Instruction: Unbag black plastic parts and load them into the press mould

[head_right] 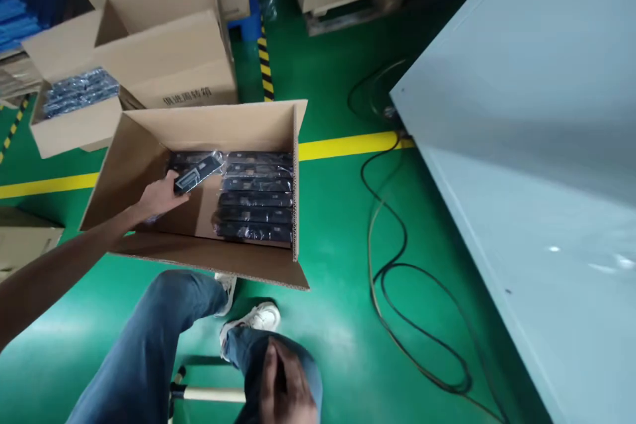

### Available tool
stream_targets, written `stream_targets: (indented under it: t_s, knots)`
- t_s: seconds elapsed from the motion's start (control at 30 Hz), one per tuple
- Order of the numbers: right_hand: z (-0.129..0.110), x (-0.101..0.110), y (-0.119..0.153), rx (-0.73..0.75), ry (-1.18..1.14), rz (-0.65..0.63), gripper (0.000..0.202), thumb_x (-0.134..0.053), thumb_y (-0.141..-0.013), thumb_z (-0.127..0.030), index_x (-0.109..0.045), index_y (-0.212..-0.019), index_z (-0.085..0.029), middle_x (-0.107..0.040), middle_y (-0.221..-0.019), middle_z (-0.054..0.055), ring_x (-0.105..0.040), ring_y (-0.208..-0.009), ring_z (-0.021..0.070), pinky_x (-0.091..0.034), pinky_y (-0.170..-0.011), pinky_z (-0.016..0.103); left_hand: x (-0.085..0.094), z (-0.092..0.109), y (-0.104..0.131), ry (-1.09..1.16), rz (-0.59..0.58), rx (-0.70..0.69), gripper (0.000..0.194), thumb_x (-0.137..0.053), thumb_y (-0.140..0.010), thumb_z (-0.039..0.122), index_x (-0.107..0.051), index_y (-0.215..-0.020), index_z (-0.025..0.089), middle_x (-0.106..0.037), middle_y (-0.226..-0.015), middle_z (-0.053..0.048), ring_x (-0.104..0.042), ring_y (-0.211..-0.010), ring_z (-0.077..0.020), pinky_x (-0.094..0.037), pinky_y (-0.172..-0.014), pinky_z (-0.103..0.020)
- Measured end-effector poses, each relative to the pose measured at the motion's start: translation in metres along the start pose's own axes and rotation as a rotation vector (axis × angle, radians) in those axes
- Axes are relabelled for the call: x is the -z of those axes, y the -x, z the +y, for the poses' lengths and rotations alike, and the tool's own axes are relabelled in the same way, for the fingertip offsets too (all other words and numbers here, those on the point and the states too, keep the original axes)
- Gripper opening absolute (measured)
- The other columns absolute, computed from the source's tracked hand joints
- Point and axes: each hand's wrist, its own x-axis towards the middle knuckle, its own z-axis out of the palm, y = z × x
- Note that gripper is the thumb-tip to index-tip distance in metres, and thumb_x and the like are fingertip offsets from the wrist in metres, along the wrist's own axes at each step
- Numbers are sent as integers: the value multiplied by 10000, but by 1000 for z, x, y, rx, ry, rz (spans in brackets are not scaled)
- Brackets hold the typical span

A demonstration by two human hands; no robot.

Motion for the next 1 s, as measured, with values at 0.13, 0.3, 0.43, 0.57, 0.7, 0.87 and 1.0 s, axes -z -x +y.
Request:
stream_targets:
  t_s: [0.13,0.3,0.43,0.57,0.7,0.87,1.0]
  knots:
    - [-21,-2,-5,-20,-101,-42,473,-580,-998,-613,-807,-1053,-202,-808,-1055,143,-778,-946,315,-648,-833,395,41,11,100,142,303,-111,608,-653,-883,553,-474,-1344,201,-790,-1169,-142,-775,-1064,-358,-601,-874,-424]
    - [-104,-4,21,93,-621,-58,513,-654,-987,-557,-640,-1388,-237,-776,-1110,97,-752,-945,215,-643,-858,335,29,32,250,402,390,-243,546,-724,-835,538,-513,-1231,227,-805,-1075,-113,-799,-948,-348,-611,-755,-405]
    - [-156,4,54,159,-826,32,602,-753,-940,-488,-548,-1457,-258,-740,-1226,96,-718,-1048,189,-616,-907,310,1,30,331,674,211,-280,572,-810,-783,502,-521,-1217,265,-799,-1084,-102,-795,-952,-347,-613,-770,-418]
    - [-168,14,82,83,-786,22,527,-760,-928,-492,-621,-1341,-197,-762,-998,67,-703,-895,177,-597,-821,298,-7,13,369,1161,-148,-344,662,-864,-746,583,-559,-1266,311,-784,-1145,-82,-773,-988,-296,-618,-814,-394]
    - [-167,19,99,14,-727,7,545,-758,-911,-552,-675,-1293,-172,-764,-937,56,-681,-811,178,-584,-747,301,-11,8,388,1563,-648,-323,641,-690,-794,818,-713,-1017,217,-780,-874,-91,-744,-714,-238,-599,-631,-340]
    - [-164,21,124,106,-646,38,457,-652,-1004,-507,-649,-1387,-258,-737,-1274,99,-719,-1051,205,-609,-950,377,-15,19,397,1893,-694,-30,827,-693,-628,955,-721,-846,158,-720,-685,-77,-625,-478,-168,-483,-418,-273]
    - [-160,26,158,241,-501,-76,376,-748,-954,-417,-684,-1288,-256,-741,-1064,60,-713,-940,188,-619,-864,333,-9,17,390,1987,-459,34,770,-661,-697,933,-716,-823,176,-729,-697,-72,-646,-514,-181,-504,-445,-286]
